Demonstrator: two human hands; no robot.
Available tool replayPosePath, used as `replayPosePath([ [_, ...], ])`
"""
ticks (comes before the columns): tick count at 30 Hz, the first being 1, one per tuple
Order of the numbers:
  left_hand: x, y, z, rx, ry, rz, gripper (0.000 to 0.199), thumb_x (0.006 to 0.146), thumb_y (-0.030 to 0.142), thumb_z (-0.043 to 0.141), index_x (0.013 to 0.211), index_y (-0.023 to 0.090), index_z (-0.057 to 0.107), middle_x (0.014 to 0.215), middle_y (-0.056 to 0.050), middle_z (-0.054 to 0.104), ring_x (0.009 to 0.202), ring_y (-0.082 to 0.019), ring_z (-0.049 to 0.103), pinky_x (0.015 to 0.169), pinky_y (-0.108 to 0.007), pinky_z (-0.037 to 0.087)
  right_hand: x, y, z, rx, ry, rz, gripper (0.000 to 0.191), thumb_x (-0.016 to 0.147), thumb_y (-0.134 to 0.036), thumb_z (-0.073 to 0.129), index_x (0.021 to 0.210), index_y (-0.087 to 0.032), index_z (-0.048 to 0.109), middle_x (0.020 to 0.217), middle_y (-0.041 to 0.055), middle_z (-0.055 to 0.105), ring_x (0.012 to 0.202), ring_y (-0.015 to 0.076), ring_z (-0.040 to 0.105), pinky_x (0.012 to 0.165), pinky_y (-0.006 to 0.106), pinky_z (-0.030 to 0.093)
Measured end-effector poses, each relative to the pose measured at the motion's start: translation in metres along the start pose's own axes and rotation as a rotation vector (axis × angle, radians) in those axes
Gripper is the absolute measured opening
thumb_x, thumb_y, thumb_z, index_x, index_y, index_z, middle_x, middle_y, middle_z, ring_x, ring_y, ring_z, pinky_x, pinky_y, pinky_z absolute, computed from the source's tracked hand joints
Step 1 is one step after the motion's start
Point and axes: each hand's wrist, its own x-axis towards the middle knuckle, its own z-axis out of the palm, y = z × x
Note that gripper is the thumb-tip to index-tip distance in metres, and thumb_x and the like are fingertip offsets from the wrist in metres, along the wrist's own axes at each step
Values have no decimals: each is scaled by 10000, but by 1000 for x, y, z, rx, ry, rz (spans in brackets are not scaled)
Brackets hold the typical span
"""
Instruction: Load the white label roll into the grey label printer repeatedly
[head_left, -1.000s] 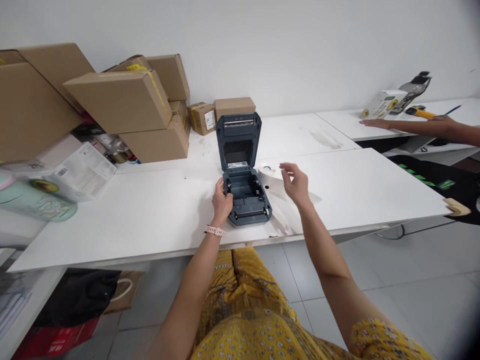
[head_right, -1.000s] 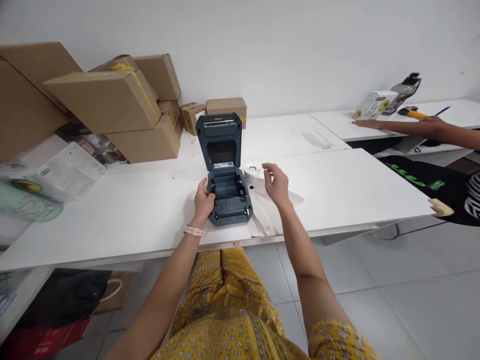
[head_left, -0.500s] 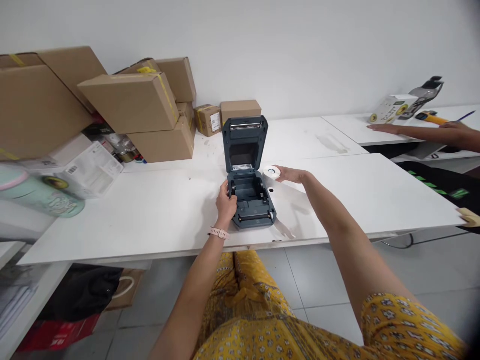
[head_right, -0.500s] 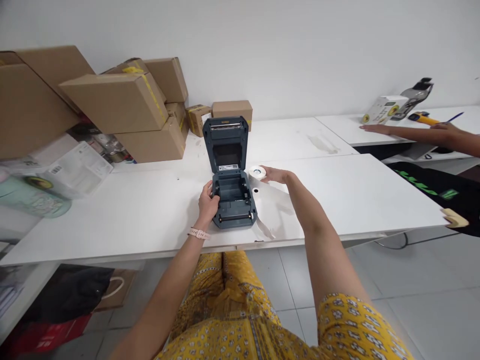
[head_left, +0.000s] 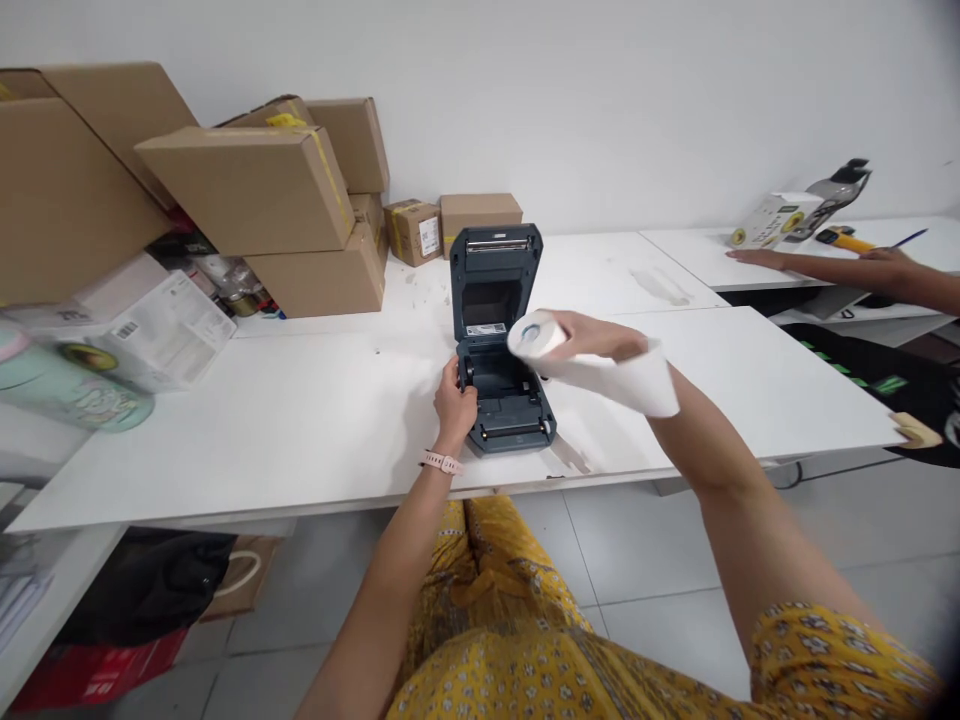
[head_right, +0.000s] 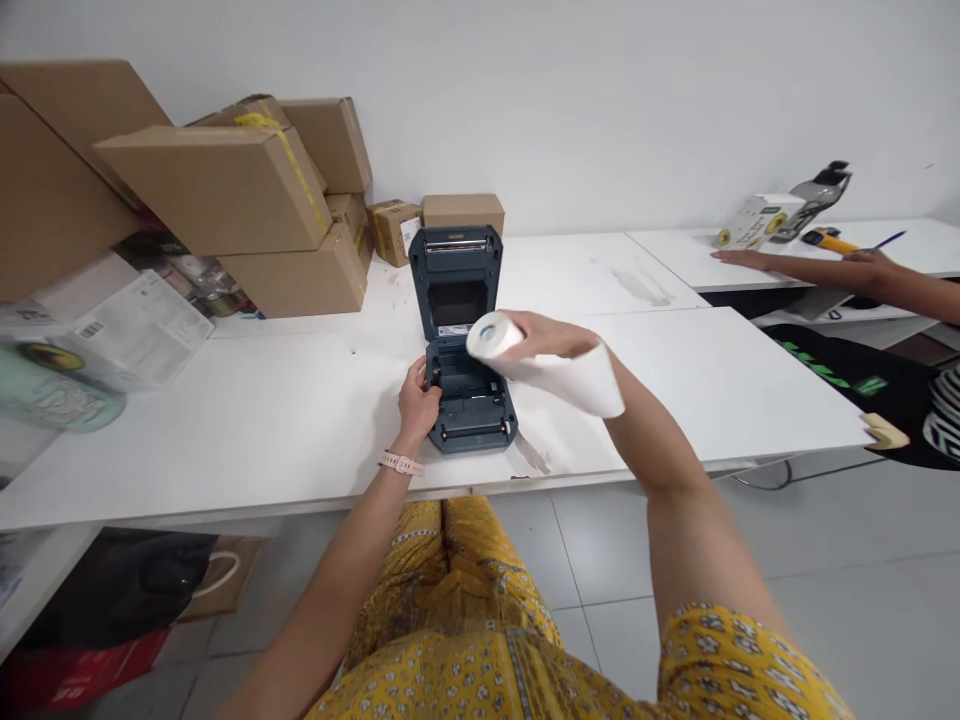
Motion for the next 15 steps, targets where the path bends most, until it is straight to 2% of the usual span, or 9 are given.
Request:
replayPosePath([
  [2,-1,1,0,4,-1,1,737,769,50,560,1474,260,514,1413,-49,694,1343,-259,628,1188,-441,448,19,-26,14,-146,-223,-53,680,638,-530,862,1240,-257,699,1167,53,770,1023,293,718,848,369,593],
  [4,-1,2,-1,10,9,5,732,772,46,570,1470,261,522,1409,-56,696,1348,-272,625,1189,-452,441,36,-42,29,-311,-332,-79,685,617,-489,873,1243,-275,696,1180,52,761,1042,301,710,866,380,585],
  [6,-2,2,0,9,12,8,738,774,38,574,1475,262,519,1415,-62,692,1352,-279,623,1186,-457,440,48,-46,43,-435,-356,-82,668,617,-454,871,1240,-285,700,1191,60,756,1053,317,707,892,413,580],
  [9,-1,0,0,-1,2,1,766,768,25,578,1494,259,505,1433,-73,679,1349,-286,627,1174,-454,451,59,-39,55,-527,-382,-31,687,613,-450,879,1255,-289,698,1227,78,748,1077,349,703,906,463,581],
  [12,-1,0,0,-3,7,-5,772,763,16,582,1499,238,508,1444,-91,669,1348,-302,626,1172,-456,454,63,-27,63,-541,-427,39,732,656,-555,853,1302,-260,674,1288,108,731,1142,375,693,943,488,573],
  [15,-1,1,0,5,21,-14,756,770,16,585,1494,224,521,1427,-107,677,1336,-325,629,1164,-476,457,64,-16,73,-567,-435,67,812,758,-661,764,1420,-220,604,1453,148,650,1289,410,635,1034,506,530],
])
